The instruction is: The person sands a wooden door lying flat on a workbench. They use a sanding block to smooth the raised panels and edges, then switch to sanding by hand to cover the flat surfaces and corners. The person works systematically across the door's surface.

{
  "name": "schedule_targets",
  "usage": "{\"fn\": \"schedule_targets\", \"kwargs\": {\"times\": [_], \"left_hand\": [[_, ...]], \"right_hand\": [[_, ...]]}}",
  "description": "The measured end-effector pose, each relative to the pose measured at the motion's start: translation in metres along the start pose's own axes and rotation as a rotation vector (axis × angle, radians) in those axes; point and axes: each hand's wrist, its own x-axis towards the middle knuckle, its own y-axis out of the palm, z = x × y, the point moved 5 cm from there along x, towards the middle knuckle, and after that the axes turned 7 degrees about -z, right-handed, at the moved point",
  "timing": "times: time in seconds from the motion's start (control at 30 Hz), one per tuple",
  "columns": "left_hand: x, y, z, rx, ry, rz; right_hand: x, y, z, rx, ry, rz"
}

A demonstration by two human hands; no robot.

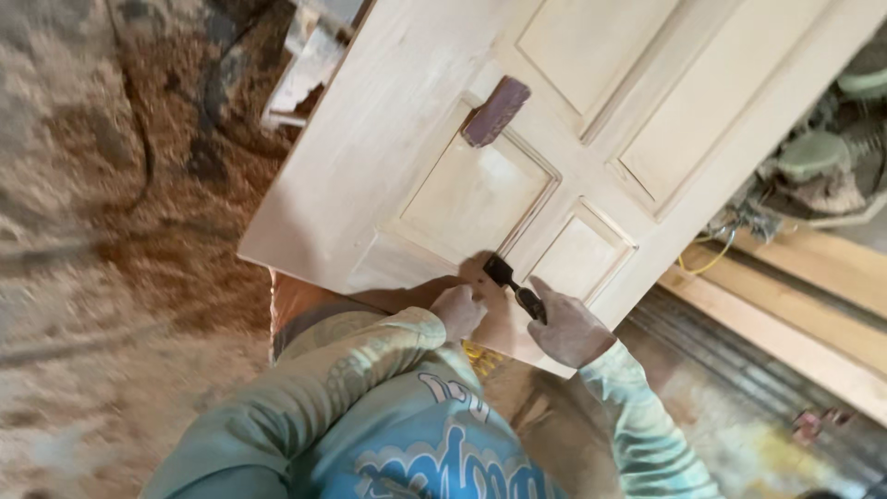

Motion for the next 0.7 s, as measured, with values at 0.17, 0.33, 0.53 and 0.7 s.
{"fn": "schedule_targets", "kwargs": {"times": [0.17, 0.33, 0.53, 0.7], "left_hand": [[0.016, 0.004, -0.003, -1.38, -0.769, 0.002], [0.025, -0.011, -0.031, -2.483, -0.943, -0.118], [0.021, -0.024, -0.037, -2.795, -0.794, -0.122], [0.014, -0.037, -0.036, -2.815, -0.906, -0.132]], "right_hand": [[0.01, 0.014, -0.01, 0.001, -0.197, 0.016], [0.007, 0.018, -0.006, -0.081, -0.194, -0.028], [0.002, 0.017, 0.017, -0.08, -0.078, 0.093], [0.003, 0.013, 0.025, -0.047, -0.074, 0.091]]}}
